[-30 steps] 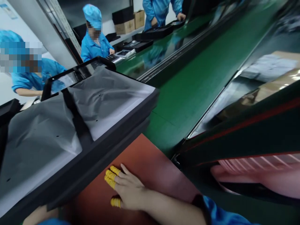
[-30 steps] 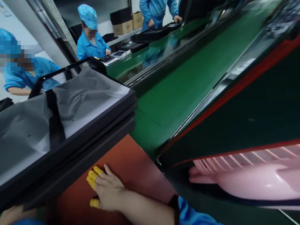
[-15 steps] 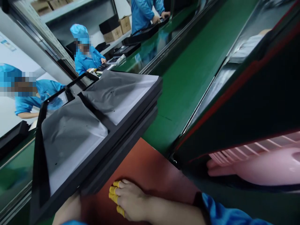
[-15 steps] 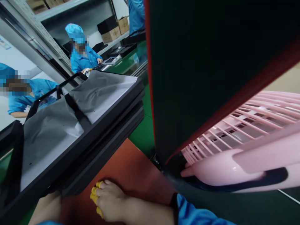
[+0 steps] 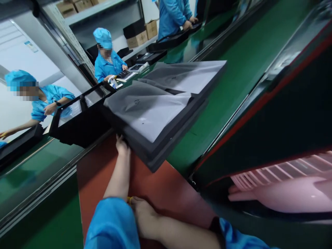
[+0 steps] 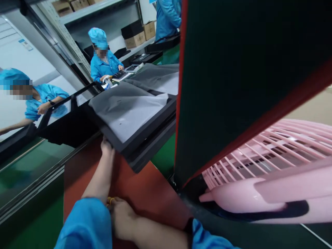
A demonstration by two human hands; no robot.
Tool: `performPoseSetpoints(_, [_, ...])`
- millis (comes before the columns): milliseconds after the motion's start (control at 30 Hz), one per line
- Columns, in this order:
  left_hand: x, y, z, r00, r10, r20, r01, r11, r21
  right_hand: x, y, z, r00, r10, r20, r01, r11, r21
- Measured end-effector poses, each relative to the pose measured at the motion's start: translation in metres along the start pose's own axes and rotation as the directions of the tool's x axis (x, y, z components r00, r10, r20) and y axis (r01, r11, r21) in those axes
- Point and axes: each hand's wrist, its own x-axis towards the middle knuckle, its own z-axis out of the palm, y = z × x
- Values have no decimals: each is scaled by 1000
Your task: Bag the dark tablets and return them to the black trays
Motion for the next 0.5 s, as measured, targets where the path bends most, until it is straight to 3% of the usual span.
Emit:
performPoseSetpoints(67, [2, -7, 23, 998, 3, -69, -11, 993, -117, 1, -1, 1, 1000, 14, -7, -13, 1000, 12])
performPoseSetpoints(133, [2, -8, 36, 999, 4, -50, -13, 982, -189, 0, -2, -1, 1000, -6, 14, 6, 1000, 8])
performPoseSetpoints(200, [-3, -5, 38, 1000, -29, 4, 29, 983, -181, -2, -2, -4, 999, -32, 40, 32, 999, 0])
performPoseSetpoints(300, [-31, 3, 23, 978, -209, -1, 208, 976, -62, -4, -1, -11, 994, -78, 74, 79, 997, -18])
performPoseSetpoints(367, [-73, 6, 3, 957, -288, 10, 287, 954, 83, -2, -1, -14, 988, -121, 101, 128, 989, -68])
performPoseSetpoints(433, [-137, 5, -25, 979, -167, 121, 127, 951, 283, 0, -3, -18, 983, -140, 118, 157, 977, -145])
performPoseSetpoints(467, [-174, 4, -41, 981, -100, 164, 18, 898, 439, 1, -5, -19, 982, -146, 120, 166, 970, -175])
performPoseSetpoints(500, [-212, 2, -57, 976, -47, 212, -96, 783, 614, 1, -6, -21, 982, -151, 114, 171, 967, -190])
